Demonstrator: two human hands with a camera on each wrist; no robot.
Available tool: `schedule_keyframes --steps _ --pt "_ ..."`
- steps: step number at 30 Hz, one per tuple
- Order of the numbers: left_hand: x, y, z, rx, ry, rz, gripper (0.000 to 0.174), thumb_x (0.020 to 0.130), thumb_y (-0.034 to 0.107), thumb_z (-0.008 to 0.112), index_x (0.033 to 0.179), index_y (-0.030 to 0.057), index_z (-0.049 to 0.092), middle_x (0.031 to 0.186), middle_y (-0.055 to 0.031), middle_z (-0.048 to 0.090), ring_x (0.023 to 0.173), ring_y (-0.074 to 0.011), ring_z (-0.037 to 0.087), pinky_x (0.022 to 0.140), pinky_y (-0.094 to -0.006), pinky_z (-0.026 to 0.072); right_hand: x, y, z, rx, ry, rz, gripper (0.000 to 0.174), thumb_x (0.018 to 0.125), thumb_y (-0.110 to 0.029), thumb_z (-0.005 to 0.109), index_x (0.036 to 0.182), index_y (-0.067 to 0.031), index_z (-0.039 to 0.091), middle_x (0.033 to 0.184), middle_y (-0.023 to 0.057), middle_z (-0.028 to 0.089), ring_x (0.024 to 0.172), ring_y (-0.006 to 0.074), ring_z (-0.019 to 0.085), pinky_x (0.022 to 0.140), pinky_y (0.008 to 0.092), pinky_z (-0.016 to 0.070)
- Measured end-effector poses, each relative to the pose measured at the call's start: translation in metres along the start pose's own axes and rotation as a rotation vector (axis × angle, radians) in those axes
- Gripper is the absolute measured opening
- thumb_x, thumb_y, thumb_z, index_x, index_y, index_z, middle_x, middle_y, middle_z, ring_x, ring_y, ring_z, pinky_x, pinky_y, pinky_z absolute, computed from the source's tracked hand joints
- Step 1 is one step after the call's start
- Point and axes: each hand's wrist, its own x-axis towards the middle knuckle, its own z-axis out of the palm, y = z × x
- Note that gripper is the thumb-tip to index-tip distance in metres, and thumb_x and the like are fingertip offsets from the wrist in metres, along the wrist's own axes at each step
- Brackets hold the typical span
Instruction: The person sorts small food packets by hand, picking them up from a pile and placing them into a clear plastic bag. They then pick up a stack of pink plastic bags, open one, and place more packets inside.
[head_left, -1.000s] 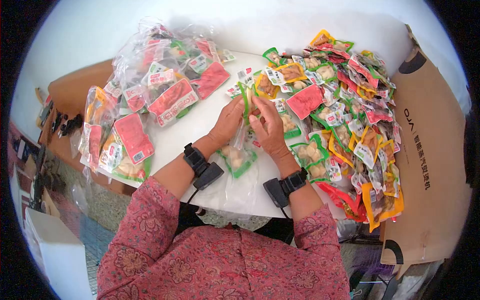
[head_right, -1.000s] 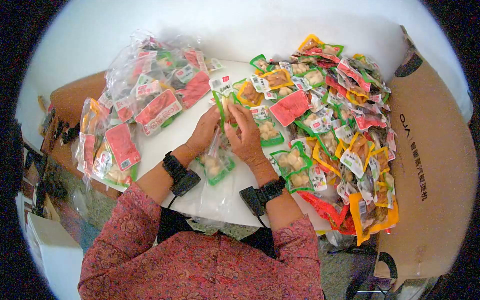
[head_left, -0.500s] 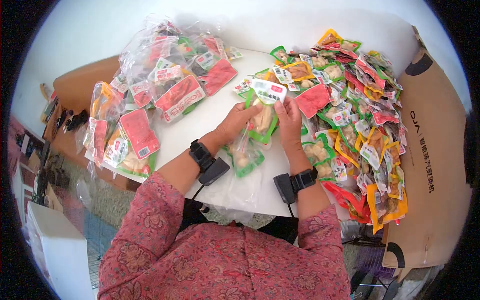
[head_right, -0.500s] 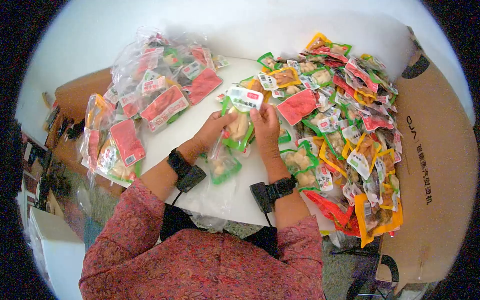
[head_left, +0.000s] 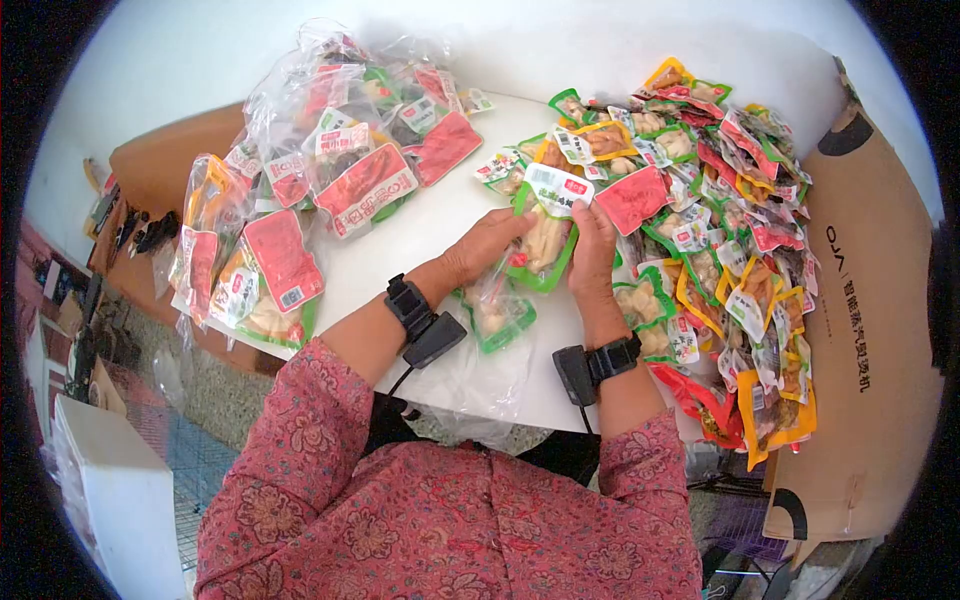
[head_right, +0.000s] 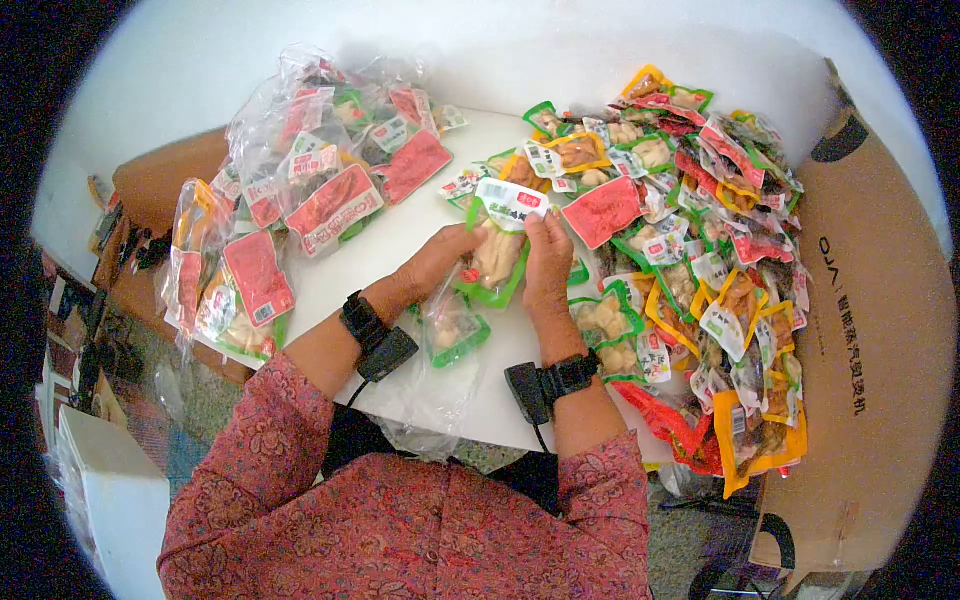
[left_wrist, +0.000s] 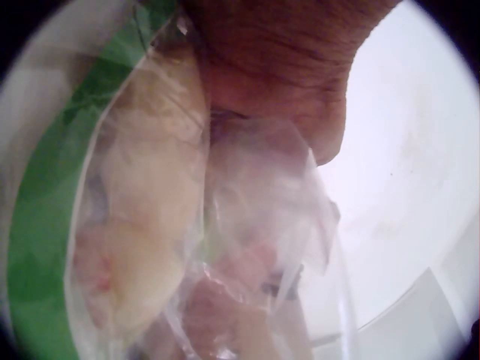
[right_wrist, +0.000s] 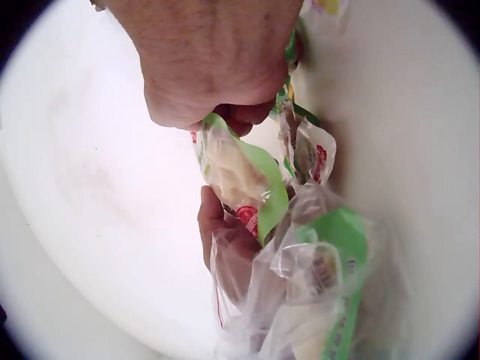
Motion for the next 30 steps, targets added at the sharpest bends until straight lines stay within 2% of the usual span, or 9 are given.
schedule_keyframes --steps 1,6,9,13,19,21,26,28,30 --pt "0.001 -0.002 0.001 -0.123 -0.026 -0.089 0.035 0.092 0.028 0.041 0.107 0.0001 0.055 0.099 -0.0054 0.060 0.085 -0.0109 0.056 0.081 -0.0257 0.0432 0.000 0.000 0.000 0.001 0.001 -0.001 0.021 0.086 -0.016 0.049 0.096 -0.0003 0.058 0.089 0.0002 0.058 0.079 0.0077 0.050 0.071 0.0220 0.0402" --pt "-0.001 -0.002 0.000 -0.076 -0.073 -0.103 0.030 0.088 0.025 0.052 0.106 0.0020 0.056 0.093 -0.0003 0.060 0.081 -0.0060 0.053 0.076 -0.0234 0.0433 -0.002 -0.003 -0.002 -0.121 -0.008 -0.083 0.016 0.086 -0.015 0.050 0.086 -0.0014 0.057 0.080 -0.0015 0.055 0.071 0.0065 0.049 0.064 0.0210 0.0400" --pt "0.000 -0.005 0.001 -0.019 -0.093 -0.071 0.029 0.086 0.024 0.055 0.107 0.0029 0.056 0.093 -0.0001 0.060 0.082 -0.0057 0.053 0.075 -0.0232 0.0436 -0.001 0.000 -0.007 -0.137 -0.014 -0.027 0.017 0.086 -0.013 0.049 0.093 -0.0009 0.059 0.086 0.0001 0.058 0.077 0.0069 0.052 0.070 0.0213 0.0413" --pt "-0.006 0.006 0.004 -0.043 -0.109 -0.079 0.030 0.085 0.022 0.057 0.108 0.0032 0.056 0.094 0.0000 0.059 0.082 -0.0057 0.053 0.076 -0.0231 0.0441 0.003 0.007 -0.009 -0.170 -0.031 -0.076 0.016 0.086 -0.012 0.048 0.092 -0.0012 0.058 0.086 -0.0003 0.058 0.077 0.0064 0.052 0.070 0.0214 0.0413" --pt "-0.003 0.002 0.002 -0.038 -0.104 -0.061 0.030 0.085 0.022 0.057 0.108 0.0027 0.056 0.095 -0.0005 0.059 0.083 -0.0061 0.053 0.076 -0.0231 0.0442 0.001 0.003 -0.003 -0.138 -0.031 -0.049 0.017 0.086 -0.012 0.048 0.093 -0.0010 0.058 0.086 -0.0002 0.058 0.078 0.0060 0.052 0.070 0.0212 0.0415" --pt "-0.003 -0.001 0.001 -0.044 -0.105 -0.071 0.030 0.085 0.022 0.057 0.108 0.0028 0.056 0.095 -0.0004 0.059 0.083 -0.0060 0.053 0.076 -0.0230 0.0442 -0.001 0.001 0.003 -0.079 0.014 -0.048 0.015 0.086 -0.014 0.050 0.075 -0.0049 0.051 0.071 -0.0031 0.048 0.063 0.0039 0.042 0.056 0.0206 0.0362" --pt "-0.001 -0.004 0.000 -0.045 -0.117 -0.074 0.029 0.088 0.023 0.051 0.109 0.0035 0.054 0.097 -0.0010 0.059 0.083 -0.0067 0.054 0.076 -0.0233 0.0445 -0.001 0.000 -0.002 -0.126 -0.030 -0.059 0.014 0.086 -0.015 0.050 0.080 -0.0033 0.054 0.075 -0.0016 0.052 0.067 0.0046 0.047 0.058 0.0210 0.0394" --pt "0.000 -0.001 -0.001 -0.131 -0.083 -0.146 0.029 0.090 0.023 0.048 0.109 0.0029 0.054 0.098 -0.0017 0.059 0.086 -0.0076 0.054 0.077 -0.0239 0.0441 -0.002 -0.001 0.000 -0.115 -0.026 -0.056 0.014 0.086 -0.015 0.049 0.080 -0.0031 0.054 0.076 -0.0014 0.053 0.067 0.0046 0.047 0.059 0.0209 0.0397" --pt "0.003 -0.005 -0.005 -0.059 -0.071 -0.084 0.028 0.090 0.023 0.047 0.108 0.0024 0.054 0.098 -0.0020 0.059 0.087 -0.0080 0.054 0.078 -0.0243 0.0440 -0.002 -0.001 -0.001 -0.151 -0.032 -0.060 0.013 0.086 -0.014 0.049 0.080 -0.0039 0.054 0.074 -0.0023 0.052 0.065 0.0037 0.045 0.056 0.0204 0.0382"
